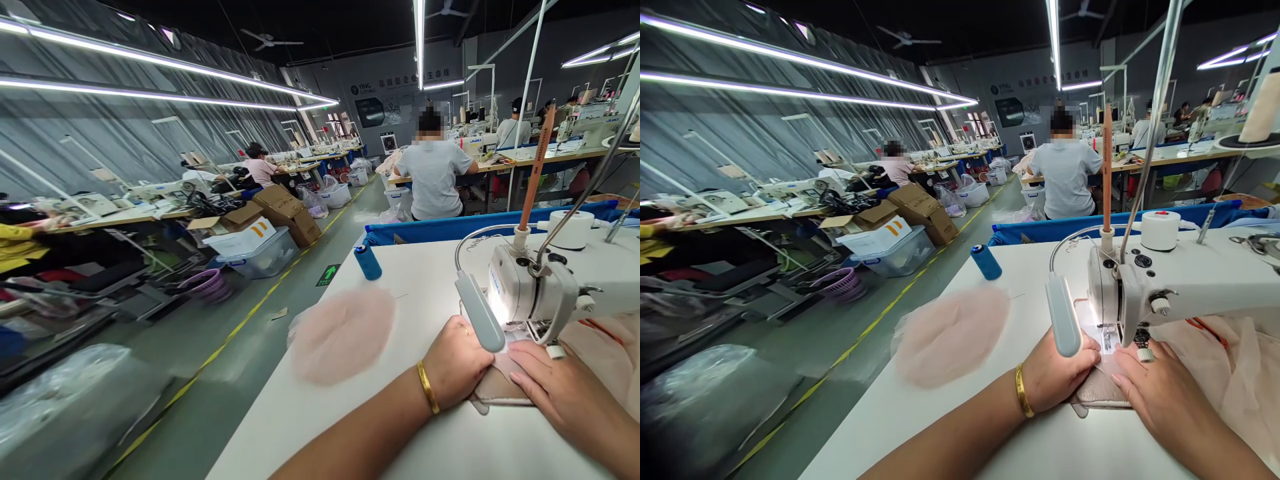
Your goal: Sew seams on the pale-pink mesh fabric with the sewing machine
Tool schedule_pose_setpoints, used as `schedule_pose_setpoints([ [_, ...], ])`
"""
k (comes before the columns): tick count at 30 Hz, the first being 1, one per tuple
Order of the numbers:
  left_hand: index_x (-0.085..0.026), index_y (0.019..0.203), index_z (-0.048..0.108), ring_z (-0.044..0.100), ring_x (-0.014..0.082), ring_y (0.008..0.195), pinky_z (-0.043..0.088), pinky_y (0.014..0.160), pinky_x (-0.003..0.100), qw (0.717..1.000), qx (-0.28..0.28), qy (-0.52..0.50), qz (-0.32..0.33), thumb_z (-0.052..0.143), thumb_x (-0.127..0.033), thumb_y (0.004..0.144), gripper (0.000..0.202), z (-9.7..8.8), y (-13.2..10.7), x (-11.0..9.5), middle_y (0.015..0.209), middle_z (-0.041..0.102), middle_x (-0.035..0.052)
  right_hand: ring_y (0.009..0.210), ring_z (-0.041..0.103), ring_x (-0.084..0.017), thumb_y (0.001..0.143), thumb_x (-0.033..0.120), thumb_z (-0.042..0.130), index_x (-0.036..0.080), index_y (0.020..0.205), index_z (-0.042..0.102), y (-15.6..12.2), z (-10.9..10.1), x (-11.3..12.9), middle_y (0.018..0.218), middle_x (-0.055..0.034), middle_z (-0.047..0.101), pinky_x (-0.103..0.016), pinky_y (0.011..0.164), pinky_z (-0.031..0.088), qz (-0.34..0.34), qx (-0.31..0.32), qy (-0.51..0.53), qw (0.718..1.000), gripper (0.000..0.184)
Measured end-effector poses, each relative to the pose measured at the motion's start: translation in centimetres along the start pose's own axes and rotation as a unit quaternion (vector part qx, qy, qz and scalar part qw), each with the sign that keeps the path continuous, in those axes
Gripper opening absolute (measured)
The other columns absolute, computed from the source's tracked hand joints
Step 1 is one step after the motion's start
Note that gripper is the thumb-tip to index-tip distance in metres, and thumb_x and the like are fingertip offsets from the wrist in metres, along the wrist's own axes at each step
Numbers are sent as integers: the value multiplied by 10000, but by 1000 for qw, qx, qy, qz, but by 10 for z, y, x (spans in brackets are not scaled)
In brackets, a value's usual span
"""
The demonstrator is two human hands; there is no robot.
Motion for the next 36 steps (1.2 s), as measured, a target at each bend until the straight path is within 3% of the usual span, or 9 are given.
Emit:
schedule_pose_setpoints([
  [8,-191,900,669,677,184,954,463,935,348,1000,-5,0,-24,558,-134,980,148,-3,4,5,991,771,14,984,750,-296,1080,386,448,303,1307,731,3,1,-8,1245,-84,795,-434,794,611,26,-20,11,999,372],
  [14,-194,1020,685,656,246,1085,442,1053,423,994,48,-11,-97,583,-238,996,113,-5,7,10,1123,747,66,1042,759,-295,1079,410,458,370,1434,673,-2,7,-13,1276,-67,784,-426,816,627,56,-21,35,998,417],
  [21,-213,1086,759,611,320,1134,461,987,484,979,112,30,-168,613,-374,971,246,-5,10,14,1174,677,120,1088,760,-303,1088,437,447,369,1446,666,-9,15,-15,1315,-67,771,-430,832,639,67,-22,51,996,425],
  [30,-229,1122,775,606,306,1109,446,974,466,981,93,32,-170,607,-391,971,278,-4,8,14,1179,685,125,1167,739,-307,1097,440,451,325,1413,690,-7,10,-12,1333,-72,770,-442,914,627,56,-22,61,996,412],
  [36,-214,1104,768,604,319,1088,447,952,474,985,72,37,-155,610,-387,963,274,-2,6,15,1155,683,130,1139,755,-302,1099,380,460,294,1393,694,-4,5,-7,1254,-75,805,-431,857,648,21,-40,43,998,386],
])
Point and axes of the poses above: each hand's wrist, its own y-axis towards the middle knuckle, its own z-axis out of the palm, x = y × z, the point moved 4 cm from there along y, towards the middle knuckle
